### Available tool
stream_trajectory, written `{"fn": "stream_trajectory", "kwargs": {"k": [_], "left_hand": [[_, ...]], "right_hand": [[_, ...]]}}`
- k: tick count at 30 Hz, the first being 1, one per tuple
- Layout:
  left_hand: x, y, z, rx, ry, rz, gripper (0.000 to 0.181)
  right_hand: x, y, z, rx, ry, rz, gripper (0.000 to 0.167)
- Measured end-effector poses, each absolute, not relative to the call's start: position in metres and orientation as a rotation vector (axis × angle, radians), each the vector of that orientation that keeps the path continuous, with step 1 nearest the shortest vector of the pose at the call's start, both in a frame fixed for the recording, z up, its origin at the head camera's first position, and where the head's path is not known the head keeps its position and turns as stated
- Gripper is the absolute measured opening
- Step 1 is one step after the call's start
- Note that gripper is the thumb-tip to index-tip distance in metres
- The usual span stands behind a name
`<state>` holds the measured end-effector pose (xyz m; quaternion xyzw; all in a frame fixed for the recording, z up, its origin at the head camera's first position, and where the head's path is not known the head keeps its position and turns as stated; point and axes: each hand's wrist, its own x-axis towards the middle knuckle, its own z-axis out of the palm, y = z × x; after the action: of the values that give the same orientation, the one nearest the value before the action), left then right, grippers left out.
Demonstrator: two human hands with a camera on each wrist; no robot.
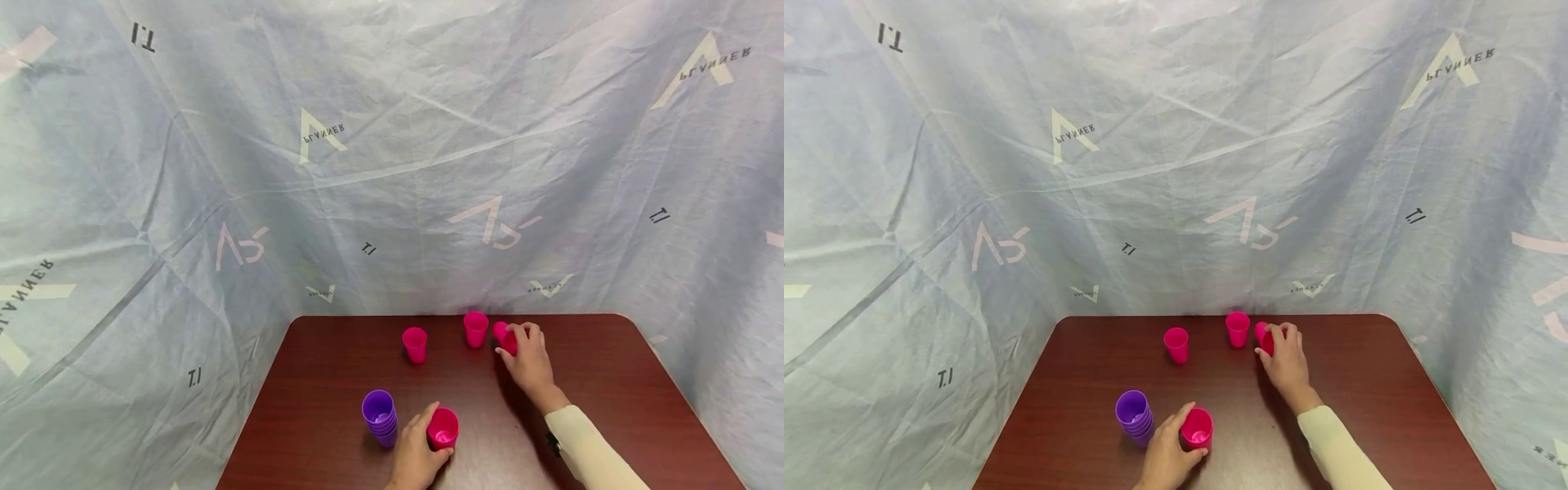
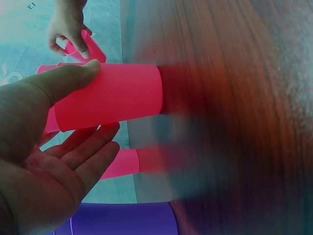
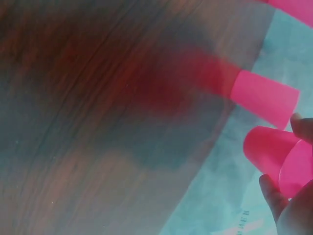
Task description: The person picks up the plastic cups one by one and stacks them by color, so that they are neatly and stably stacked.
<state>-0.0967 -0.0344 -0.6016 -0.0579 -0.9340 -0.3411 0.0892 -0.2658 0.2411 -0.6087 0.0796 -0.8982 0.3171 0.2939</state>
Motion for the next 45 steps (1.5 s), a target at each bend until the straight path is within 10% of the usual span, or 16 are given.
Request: {"fn": "stream_trajectory", "kwargs": {"k": [12,45], "left_hand": [[-0.097,-0.033,-0.604,-0.161,-2.767,-1.025,0.085],[-0.103,-0.035,-0.610,-0.208,-2.709,-1.071,0.076]], "right_hand": [[-0.242,0.228,-0.588,0.256,-2.209,0.866,0.067],[-0.191,0.170,-0.565,0.808,-2.197,1.068,0.017]]}}
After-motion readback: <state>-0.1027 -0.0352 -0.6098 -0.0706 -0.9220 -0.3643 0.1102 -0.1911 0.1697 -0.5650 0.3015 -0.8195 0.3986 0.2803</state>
